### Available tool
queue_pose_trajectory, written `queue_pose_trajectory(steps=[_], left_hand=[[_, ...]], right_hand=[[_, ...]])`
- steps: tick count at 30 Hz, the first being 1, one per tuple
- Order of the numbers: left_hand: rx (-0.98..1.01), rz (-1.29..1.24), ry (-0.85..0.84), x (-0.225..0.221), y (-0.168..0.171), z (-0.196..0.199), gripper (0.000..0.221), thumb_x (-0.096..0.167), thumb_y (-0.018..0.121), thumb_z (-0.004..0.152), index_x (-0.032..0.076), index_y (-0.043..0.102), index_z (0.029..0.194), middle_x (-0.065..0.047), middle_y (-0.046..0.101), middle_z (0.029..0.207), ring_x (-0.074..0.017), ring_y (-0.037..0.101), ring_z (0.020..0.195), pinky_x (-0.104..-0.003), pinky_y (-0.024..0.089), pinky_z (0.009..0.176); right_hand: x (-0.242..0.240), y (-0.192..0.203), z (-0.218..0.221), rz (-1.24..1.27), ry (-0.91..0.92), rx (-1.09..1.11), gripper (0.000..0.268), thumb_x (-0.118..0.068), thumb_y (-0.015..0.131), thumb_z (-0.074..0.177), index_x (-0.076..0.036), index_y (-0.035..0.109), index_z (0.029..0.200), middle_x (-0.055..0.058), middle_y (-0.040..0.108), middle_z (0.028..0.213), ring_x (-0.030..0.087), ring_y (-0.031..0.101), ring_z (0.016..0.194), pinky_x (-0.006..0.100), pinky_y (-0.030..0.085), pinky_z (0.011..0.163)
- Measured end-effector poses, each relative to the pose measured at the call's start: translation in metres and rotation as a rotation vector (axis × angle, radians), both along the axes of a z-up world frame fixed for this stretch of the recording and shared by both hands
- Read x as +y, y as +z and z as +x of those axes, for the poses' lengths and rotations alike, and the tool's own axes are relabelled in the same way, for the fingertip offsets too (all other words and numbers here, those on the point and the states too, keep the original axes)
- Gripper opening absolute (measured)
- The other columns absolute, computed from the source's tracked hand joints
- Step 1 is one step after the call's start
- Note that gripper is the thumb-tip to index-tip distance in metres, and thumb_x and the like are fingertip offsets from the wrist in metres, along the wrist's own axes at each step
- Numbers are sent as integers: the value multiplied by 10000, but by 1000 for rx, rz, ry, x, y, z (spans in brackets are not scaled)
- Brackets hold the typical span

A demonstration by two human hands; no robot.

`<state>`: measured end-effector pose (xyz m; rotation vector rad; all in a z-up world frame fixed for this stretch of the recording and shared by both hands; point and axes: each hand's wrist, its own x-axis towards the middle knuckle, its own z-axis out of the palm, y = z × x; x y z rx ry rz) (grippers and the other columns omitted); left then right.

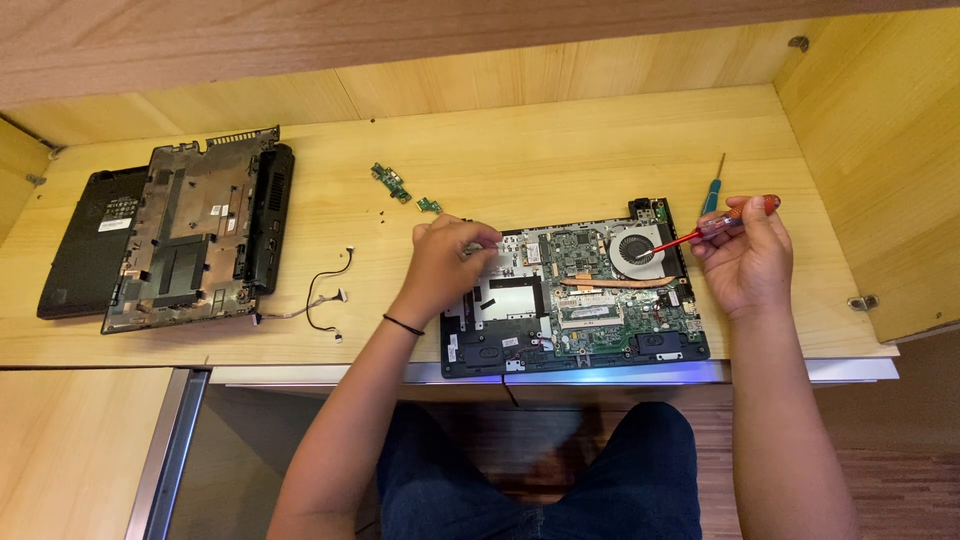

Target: The person is using a screwdriver to remove several internal screws from a laptop's motherboard and chassis.

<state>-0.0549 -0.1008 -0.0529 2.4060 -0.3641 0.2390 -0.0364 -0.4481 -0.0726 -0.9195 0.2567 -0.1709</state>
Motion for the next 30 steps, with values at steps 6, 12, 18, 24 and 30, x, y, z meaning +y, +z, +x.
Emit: queue_pose_trajectory(steps=[6, 12, 18, 24, 30], left_hand=[[100, -472, 151, 43, 12, 40, 95, 84, 757, 796, 108, 727, 883, 14, 719, 862, -51, 604, 726, -196, 532, 700], [195, -358, 108, 39, 6, 63, 39, 105, 735, 809, 96, 739, 847, 16, 686, 758, -65, 588, 692, -215, 492, 643], [452, -219, 91, -3, 24, 86, 169, 166, 740, 808, 90, 686, 949, -23, 639, 544, -68, 577, 475, -222, 455, 599], [322, 126, 126, -19, -13, 117, 136, 235, 767, 710, 201, 709, 828, 2, 676, 999, -193, 617, 911, -330, 471, 755], [241, 83, 84, -8, -29, 119, 178, 258, 756, 748, 178, 717, 902, -18, 645, 871, -173, 597, 824, -303, 456, 722]], right_hand=[[-3, -5, 2, -5, 11, -16, 180, -313, 604, 956, -134, 586, 973, 136, 645, 784, 218, 628, 717, 297, 455, 533], [-3, -5, 3, -28, 32, -19, 186, -324, 581, 975, -139, 572, 989, 136, 646, 799, 218, 622, 718, 296, 456, 526], [-3, -7, 5, -11, 32, -28, 186, -315, 595, 969, -132, 572, 986, 132, 640, 796, 213, 627, 714, 301, 475, 539], [-4, -10, 6, -23, 32, -32, 189, -321, 597, 964, -135, 575, 988, 138, 636, 803, 221, 619, 704, 294, 478, 519], [-4, -12, 6, -46, 59, -52, 199, -328, 585, 973, -132, 559, 998, 144, 639, 792, 217, 624, 696, 293, 480, 526]])
